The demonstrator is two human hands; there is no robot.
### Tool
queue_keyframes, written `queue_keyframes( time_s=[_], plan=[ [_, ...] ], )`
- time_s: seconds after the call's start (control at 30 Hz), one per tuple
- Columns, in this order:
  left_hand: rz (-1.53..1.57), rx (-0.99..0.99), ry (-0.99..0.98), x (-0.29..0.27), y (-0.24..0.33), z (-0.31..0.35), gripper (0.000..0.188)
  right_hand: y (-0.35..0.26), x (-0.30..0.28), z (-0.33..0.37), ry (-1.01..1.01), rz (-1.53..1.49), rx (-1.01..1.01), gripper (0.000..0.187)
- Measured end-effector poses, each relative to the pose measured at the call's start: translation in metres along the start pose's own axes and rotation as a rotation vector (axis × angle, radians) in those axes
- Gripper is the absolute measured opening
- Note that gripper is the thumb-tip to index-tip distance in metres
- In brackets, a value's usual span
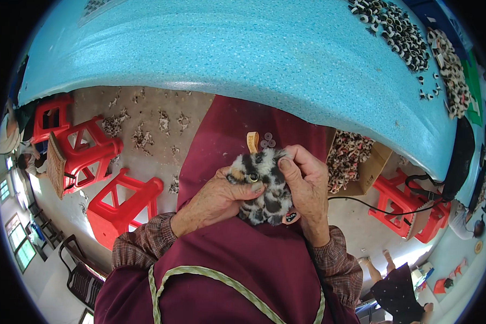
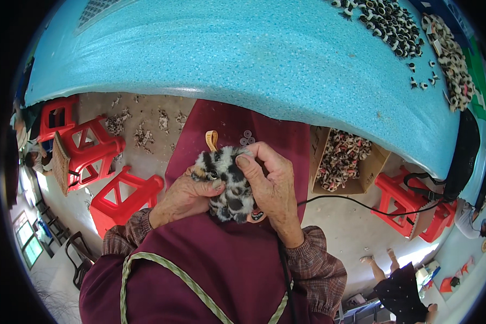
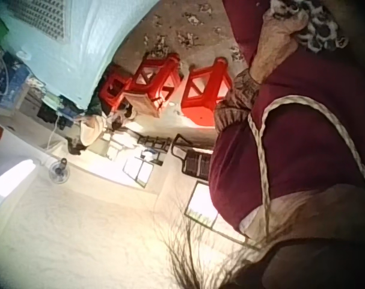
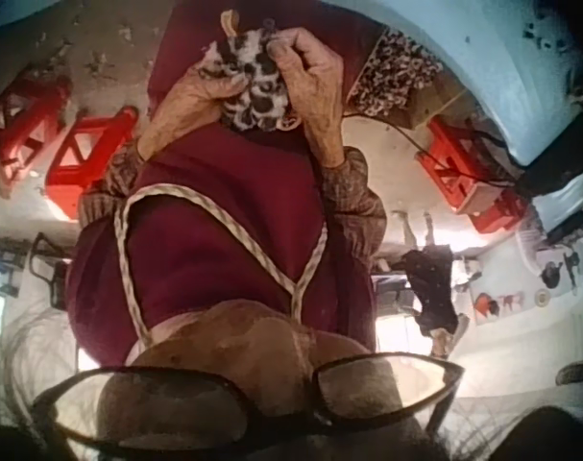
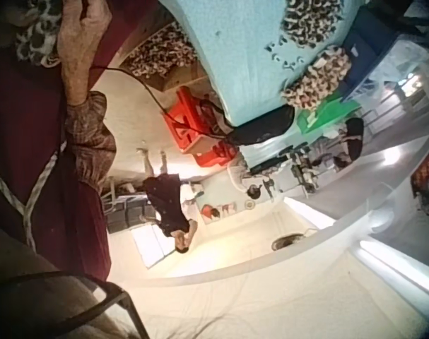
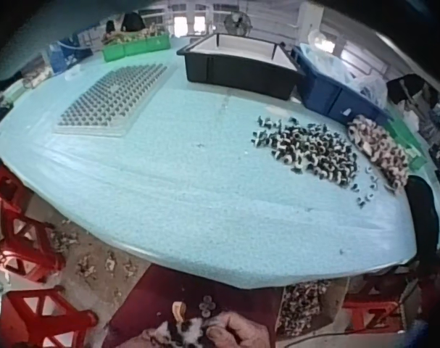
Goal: Attaching plastic components such as eyes and noses to animal-patterned plush fabric pieces.
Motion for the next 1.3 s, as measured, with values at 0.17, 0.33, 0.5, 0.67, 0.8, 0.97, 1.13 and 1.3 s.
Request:
queue_keyframes(
  time_s=[0.17,0.33,0.5,0.67,0.8,0.97,1.13,1.3],
  plan=[
    [0.102,-0.085,-0.078,-0.001,-0.004,-0.001,0.036,-0.008,0.002,0.002,0.050,0.051,0.001,0.022],
    [0.112,-0.059,-0.082,0.000,-0.003,-0.001,0.036,-0.011,0.005,0.003,0.060,0.100,-0.056,0.020],
    [0.040,-0.038,0.016,-0.020,-0.004,0.009,0.029,0.020,0.018,0.011,-0.097,-0.111,0.190,0.020],
    [-0.048,0.031,0.144,-0.031,0.007,0.021,0.028,0.031,-0.005,0.011,-0.230,0.255,0.057,0.017],
    [-0.126,0.117,0.080,-0.036,0.014,0.025,0.026,-0.005,-0.044,-0.002,0.013,0.683,-0.134,0.007],
    [-0.113,0.123,0.177,-0.038,0.011,0.021,0.025,-0.094,-0.057,-0.012,-0.125,0.231,-0.077,0.004],
    [-0.087,0.149,0.189,-0.046,0.011,0.013,0.021,-0.145,-0.143,-0.070,0.356,0.461,-0.409,0.008],
    [-0.072,0.122,0.198,-0.039,0.012,0.015,0.020,-0.145,-0.162,-0.116,0.485,0.820,-0.645,0.019]
  ],
)
Point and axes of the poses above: each hand's wrist, its own z-axis away from the middle knuckle, its own x-axis out of the palm, y = z × x, the point moved 5 cm from there along -z, towards the middle knuckle, and after that the axes turned 2 degrees about -z, right-handed, at the moved point
